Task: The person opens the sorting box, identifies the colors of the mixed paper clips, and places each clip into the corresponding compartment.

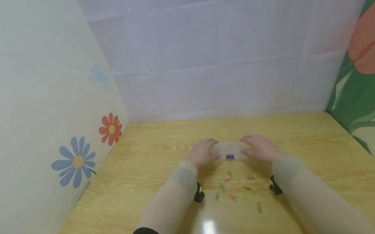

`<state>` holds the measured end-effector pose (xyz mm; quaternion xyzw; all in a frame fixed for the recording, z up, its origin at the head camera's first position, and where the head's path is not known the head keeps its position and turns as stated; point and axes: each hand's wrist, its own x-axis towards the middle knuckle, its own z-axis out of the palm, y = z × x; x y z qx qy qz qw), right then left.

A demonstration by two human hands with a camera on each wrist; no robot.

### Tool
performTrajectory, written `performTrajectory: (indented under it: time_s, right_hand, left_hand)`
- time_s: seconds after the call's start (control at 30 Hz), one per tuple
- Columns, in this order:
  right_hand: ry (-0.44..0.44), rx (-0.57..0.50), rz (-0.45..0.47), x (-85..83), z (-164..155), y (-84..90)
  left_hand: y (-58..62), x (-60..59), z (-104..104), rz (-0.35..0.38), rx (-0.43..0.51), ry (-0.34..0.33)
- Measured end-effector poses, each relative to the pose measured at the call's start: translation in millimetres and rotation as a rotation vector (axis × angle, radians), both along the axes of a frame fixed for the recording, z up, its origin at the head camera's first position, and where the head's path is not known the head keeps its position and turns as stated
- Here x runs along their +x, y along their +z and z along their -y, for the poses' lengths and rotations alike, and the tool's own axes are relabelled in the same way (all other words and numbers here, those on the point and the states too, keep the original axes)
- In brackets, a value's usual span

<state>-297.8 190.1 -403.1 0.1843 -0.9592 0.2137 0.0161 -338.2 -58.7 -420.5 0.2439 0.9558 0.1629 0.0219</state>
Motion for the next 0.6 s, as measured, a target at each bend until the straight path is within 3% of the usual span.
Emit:
performTrajectory:
  time_s: [0.4,0.6]
  right_hand:
    - [0.097,0.033,0.001,-1.9,21.7,-7.2]
    - [0.169,0.045,-0.027,-1.0,28.7,-10.0]
  left_hand:
    - [-8.9,2.4,-0.7,0.021,-0.092,-0.021]
    - [-7.6,3.8,-0.6,0.006,-0.069,-0.038]
